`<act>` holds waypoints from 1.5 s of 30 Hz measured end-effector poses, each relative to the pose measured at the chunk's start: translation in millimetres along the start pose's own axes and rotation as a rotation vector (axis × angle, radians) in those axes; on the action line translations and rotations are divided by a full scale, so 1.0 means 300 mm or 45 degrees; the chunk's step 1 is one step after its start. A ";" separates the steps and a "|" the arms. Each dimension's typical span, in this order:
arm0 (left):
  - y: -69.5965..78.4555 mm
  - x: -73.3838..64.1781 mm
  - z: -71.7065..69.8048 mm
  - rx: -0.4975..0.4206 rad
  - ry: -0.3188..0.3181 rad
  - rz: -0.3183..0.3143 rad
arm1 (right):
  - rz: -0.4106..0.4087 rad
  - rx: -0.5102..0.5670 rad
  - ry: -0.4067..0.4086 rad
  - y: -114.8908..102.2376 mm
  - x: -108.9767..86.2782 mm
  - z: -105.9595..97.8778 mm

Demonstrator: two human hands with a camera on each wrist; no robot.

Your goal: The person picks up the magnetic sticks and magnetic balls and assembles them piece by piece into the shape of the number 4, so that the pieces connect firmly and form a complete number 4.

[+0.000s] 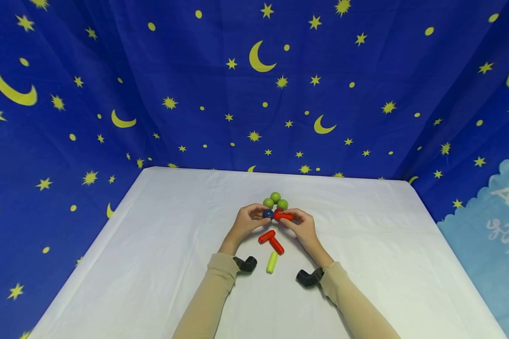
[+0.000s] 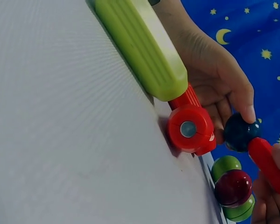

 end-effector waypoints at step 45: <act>-0.018 -0.014 -0.041 -0.030 0.175 -0.063 | -0.119 -0.176 0.008 0.055 0.063 -0.007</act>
Point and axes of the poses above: each hand's wrist, its own x-axis towards the middle knuckle, its own z-axis out of the palm, y = z × x, the point moved 3 cm from there along x, towards the middle knuckle, and after that the axes turned 15 degrees about x, right-handed, at the moved point
